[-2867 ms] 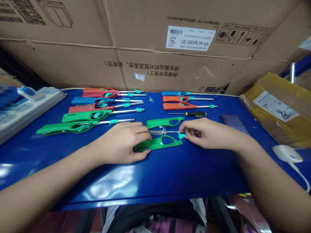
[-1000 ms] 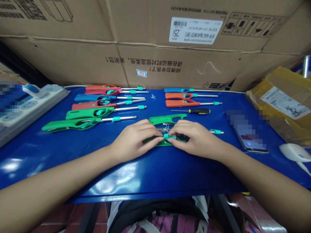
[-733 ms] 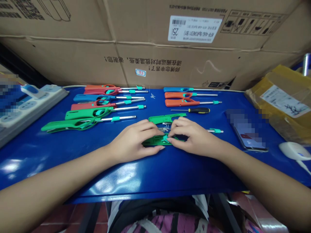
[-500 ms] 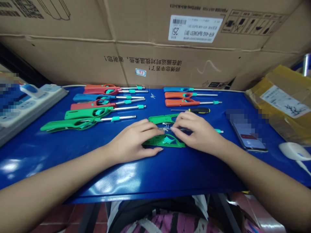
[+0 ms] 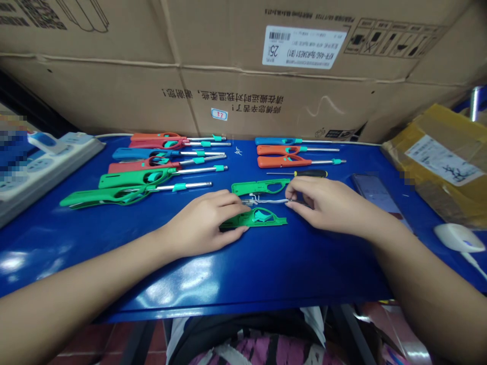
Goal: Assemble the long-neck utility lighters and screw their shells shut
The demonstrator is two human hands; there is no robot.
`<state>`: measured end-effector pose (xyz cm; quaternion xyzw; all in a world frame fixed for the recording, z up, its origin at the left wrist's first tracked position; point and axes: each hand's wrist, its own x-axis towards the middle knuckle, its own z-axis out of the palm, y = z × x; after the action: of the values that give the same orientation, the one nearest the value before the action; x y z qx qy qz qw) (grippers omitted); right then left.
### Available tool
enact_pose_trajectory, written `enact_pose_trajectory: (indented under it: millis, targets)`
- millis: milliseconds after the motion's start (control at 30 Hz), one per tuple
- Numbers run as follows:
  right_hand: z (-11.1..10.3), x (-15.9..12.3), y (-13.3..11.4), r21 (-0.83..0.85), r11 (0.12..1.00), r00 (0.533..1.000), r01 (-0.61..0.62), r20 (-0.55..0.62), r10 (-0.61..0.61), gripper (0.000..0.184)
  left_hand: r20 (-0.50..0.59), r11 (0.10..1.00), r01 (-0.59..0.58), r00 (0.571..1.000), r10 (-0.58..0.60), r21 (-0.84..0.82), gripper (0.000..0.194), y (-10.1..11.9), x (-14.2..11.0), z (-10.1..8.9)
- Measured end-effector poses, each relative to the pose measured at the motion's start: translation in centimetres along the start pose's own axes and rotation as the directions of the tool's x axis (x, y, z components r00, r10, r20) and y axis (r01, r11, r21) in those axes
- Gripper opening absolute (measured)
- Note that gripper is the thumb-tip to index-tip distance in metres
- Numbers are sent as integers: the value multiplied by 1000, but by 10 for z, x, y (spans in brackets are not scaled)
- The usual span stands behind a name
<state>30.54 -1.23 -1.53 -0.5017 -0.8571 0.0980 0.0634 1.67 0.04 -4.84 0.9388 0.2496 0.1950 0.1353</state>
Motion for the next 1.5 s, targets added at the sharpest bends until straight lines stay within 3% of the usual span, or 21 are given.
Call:
enact_pose_trajectory:
  millis: [167,233,333,467,767,1033,1500]
  targets:
    - [-6,0,-8,229,969,982,91,-180,-50,8,-3,1000,16,1000,-16,-14,29,-1,0,1]
    - [-6,-1,-8,238,962,985,137,-131,-108,9,-2,1000,14,1000,-14,-15,28,-2,0,2]
    - [-4,1,-5,223,961,982,162,59,-179,8,-9,1000,13,1000,-13,-15,29,-2,0,3]
    - [-1,3,1,229,965,969,127,181,-170,13,-24,1000,11,1000,-12,-15,31,-3,0,3]
    - [-6,-1,11,178,974,959,138,220,-177,10,-29,999,19,999,-20,-28,30,-3,-1,2]
    - [-2,2,6,195,957,957,217,150,-247,13,-21,1000,28,999,-28,-8,32,-3,0,3]
    - [-3,-3,-3,-67,968,959,241,170,-227,22,-32,998,57,998,-58,-22,33,-5,0,6]
